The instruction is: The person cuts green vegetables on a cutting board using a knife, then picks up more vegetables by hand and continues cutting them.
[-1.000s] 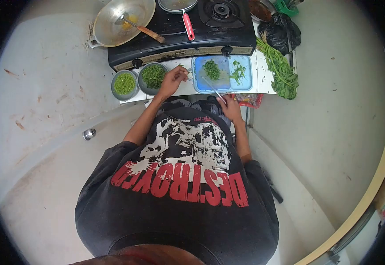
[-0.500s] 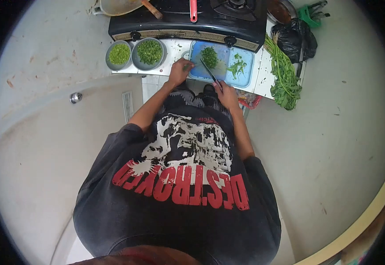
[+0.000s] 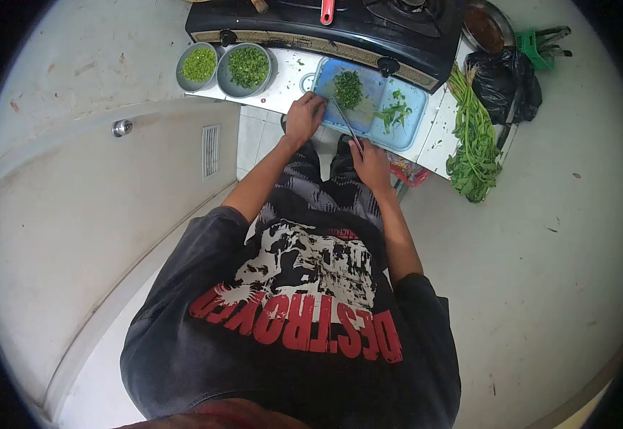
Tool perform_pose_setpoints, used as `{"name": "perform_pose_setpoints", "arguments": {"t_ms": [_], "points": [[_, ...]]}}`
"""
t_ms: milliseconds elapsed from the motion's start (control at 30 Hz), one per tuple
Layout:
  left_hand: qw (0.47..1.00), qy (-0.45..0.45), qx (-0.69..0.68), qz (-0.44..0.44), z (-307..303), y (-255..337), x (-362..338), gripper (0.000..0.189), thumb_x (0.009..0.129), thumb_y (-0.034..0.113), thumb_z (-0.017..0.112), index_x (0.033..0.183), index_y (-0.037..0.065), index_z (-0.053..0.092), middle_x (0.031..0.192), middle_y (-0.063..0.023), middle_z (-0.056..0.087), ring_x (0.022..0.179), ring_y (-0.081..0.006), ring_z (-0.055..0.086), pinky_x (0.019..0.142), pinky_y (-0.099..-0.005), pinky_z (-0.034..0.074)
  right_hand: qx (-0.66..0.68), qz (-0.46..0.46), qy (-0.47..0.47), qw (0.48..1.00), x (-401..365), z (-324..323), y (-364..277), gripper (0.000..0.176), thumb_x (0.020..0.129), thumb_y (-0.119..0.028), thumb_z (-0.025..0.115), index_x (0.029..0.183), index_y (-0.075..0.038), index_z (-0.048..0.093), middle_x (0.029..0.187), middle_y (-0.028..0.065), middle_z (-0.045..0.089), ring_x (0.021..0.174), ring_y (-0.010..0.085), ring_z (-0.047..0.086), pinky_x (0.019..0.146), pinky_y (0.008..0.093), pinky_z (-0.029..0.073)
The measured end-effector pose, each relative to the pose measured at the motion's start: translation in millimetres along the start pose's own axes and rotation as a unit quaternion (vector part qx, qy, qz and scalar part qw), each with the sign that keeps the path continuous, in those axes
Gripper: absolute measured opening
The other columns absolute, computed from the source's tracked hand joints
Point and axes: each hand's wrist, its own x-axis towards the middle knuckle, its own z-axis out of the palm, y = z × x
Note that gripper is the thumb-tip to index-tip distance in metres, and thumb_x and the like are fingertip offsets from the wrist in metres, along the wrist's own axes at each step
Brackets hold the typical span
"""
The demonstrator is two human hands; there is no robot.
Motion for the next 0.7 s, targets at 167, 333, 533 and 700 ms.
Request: {"name": "perform_pose_setpoints", "arguments": {"t_ms": [167,333,533,700], "points": [[0.999,0.012,0.040,0.023,2.4,0.9,-4.0,0.012,0.087,0.009,0.067,0.098,0.007,0.071,0.091,-0.0108,0.065,0.078,-0.0344,0.066,0.074,-0.0453,0.051,-0.061,-0.031,0.002,0.998,14.6,10.8,-6.3,0.038,0.102,-0.036,0.057,0.093,0.001,0.064,0.074,0.0239,0.069,0.066,0.0446,0.068,0.057,0.0517,0.054],[0.999,0.015,0.028,-0.006,0.8,6.0,-2.2,0.013,0.086,0.009,0.068,0.097,0.005,0.071,0.093,-0.0133,0.066,0.080,-0.0369,0.067,0.074,-0.0453,0.054,-0.101,-0.033,-0.013,0.994,27.8,17.1,-11.0,0.038,0.103,-0.036,0.055,0.092,0.000,0.062,0.074,0.0231,0.069,0.067,0.0422,0.070,0.058,0.0511,0.056],[0.999,0.029,0.002,-0.035,2.6,8.2,-3.4,0.011,0.086,0.009,0.069,0.096,0.005,0.072,0.093,-0.0127,0.067,0.081,-0.0370,0.067,0.074,-0.0447,0.054,-0.187,-0.032,-0.007,0.982,21.2,15.8,-9.2,0.034,0.103,-0.035,0.054,0.097,-0.002,0.059,0.075,0.0206,0.070,0.066,0.0411,0.070,0.057,0.0498,0.056],[0.997,0.055,-0.017,-0.051,4.7,10.0,-4.7,0.009,0.084,0.007,0.069,0.092,0.007,0.073,0.090,-0.0123,0.067,0.080,-0.0358,0.067,0.073,-0.0438,0.053,-0.218,-0.018,-0.022,0.976,12.1,9.3,-13.1,0.033,0.103,-0.034,0.054,0.095,-0.002,0.058,0.073,0.0213,0.070,0.068,0.0397,0.072,0.059,0.0494,0.057]]}}
